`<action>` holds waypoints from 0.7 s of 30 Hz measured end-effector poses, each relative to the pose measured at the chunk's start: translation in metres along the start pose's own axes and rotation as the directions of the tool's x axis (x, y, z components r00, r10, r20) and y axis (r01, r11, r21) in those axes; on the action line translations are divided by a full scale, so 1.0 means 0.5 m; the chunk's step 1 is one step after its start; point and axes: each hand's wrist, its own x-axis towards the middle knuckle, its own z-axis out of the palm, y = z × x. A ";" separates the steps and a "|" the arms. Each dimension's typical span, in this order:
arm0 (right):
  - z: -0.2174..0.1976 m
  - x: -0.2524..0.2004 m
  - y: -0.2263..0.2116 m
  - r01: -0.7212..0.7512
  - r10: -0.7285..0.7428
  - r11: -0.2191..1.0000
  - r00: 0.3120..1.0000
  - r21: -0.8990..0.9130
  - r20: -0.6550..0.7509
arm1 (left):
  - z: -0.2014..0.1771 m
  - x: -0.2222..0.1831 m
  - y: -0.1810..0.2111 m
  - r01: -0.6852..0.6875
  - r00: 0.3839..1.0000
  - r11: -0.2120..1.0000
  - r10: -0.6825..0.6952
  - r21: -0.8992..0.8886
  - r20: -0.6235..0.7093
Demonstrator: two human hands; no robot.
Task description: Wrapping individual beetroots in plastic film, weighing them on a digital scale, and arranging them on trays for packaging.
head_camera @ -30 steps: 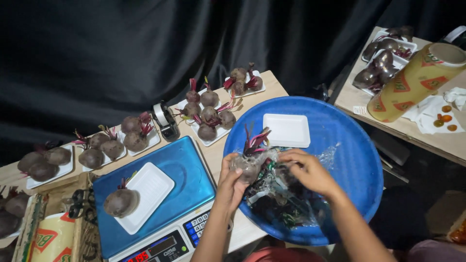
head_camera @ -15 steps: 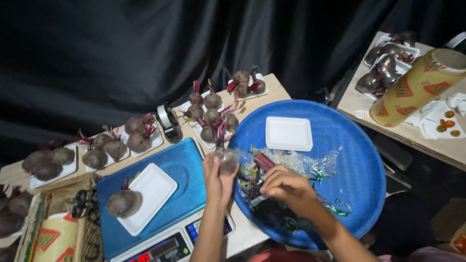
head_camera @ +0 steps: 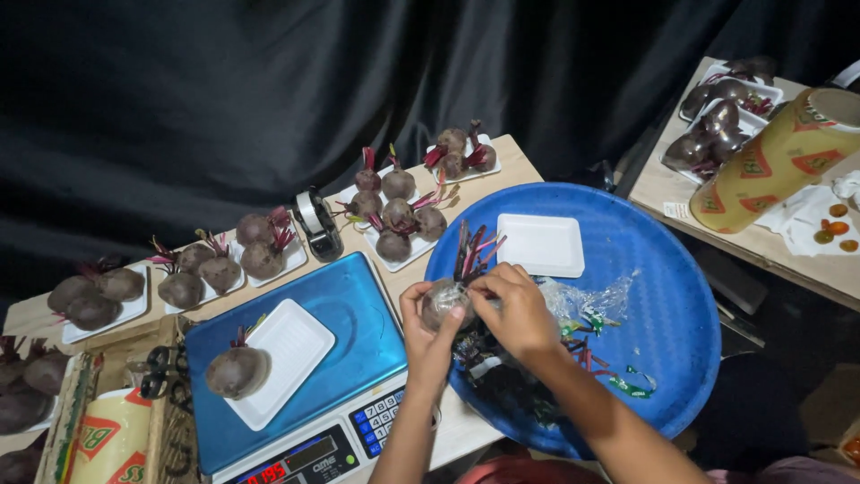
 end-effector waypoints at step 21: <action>0.010 0.009 0.113 -0.333 0.307 0.821 0.942 0.463 0.132 | 0.019 -0.015 0.018 0.098 0.989 0.990 -0.084 0.107 -0.121</action>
